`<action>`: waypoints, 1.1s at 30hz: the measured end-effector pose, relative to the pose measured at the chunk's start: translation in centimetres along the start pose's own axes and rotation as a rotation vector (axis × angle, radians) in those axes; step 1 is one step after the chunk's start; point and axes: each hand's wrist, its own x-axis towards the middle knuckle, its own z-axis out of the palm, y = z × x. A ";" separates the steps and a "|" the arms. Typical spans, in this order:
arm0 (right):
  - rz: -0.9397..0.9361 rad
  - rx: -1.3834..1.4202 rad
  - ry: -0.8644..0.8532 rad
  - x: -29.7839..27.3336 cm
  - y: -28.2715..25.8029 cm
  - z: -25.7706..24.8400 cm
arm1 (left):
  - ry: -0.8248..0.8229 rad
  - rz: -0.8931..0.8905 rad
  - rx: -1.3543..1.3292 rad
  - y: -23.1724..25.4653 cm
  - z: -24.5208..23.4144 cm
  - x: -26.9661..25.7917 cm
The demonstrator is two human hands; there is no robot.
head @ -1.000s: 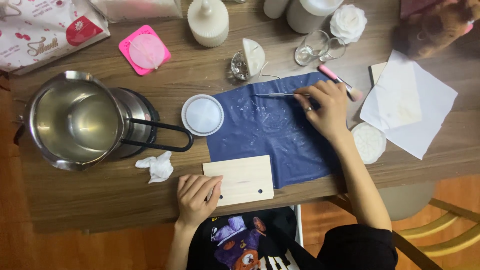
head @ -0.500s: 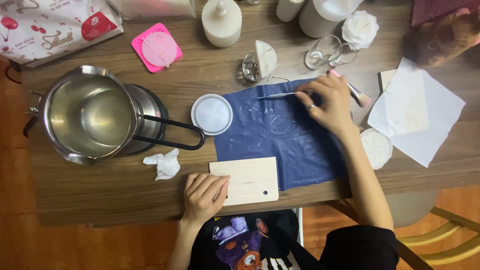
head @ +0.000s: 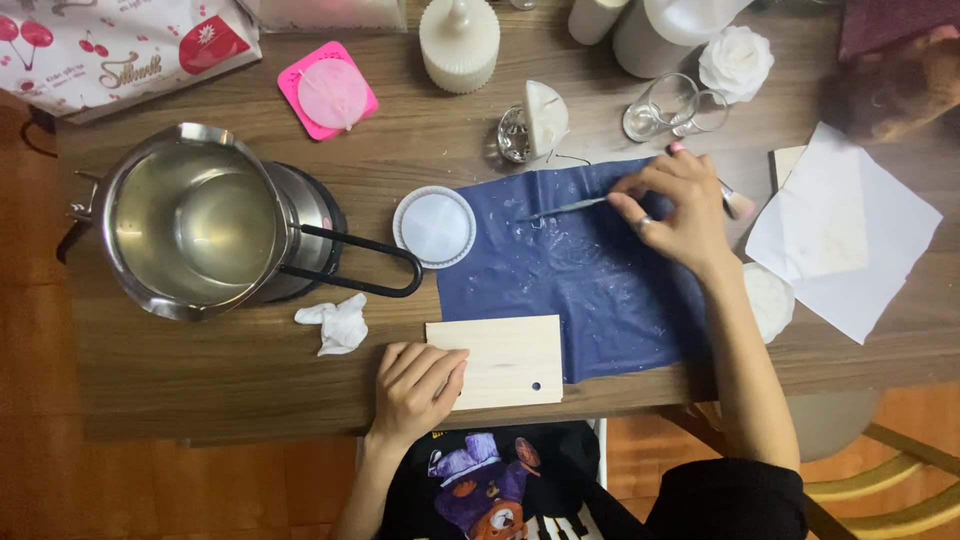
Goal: Scraping wax residue from a mat and pouring melted wax into a container.
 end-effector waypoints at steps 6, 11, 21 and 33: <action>0.120 -0.066 0.029 -3.0 -4.2 0.8 | 0.003 -0.020 0.009 0.0 -0.1 -0.2; 0.320 -0.207 0.121 -8.2 -9.1 1.1 | -0.003 0.001 0.002 -0.1 0.0 0.2; 0.271 -0.389 -0.052 -9.8 -13.6 3.9 | -0.084 -0.002 -0.026 0.2 0.2 0.1; 0.384 -0.377 -0.389 -8.3 -15.2 8.7 | -0.109 0.008 -0.035 0.2 0.3 -0.1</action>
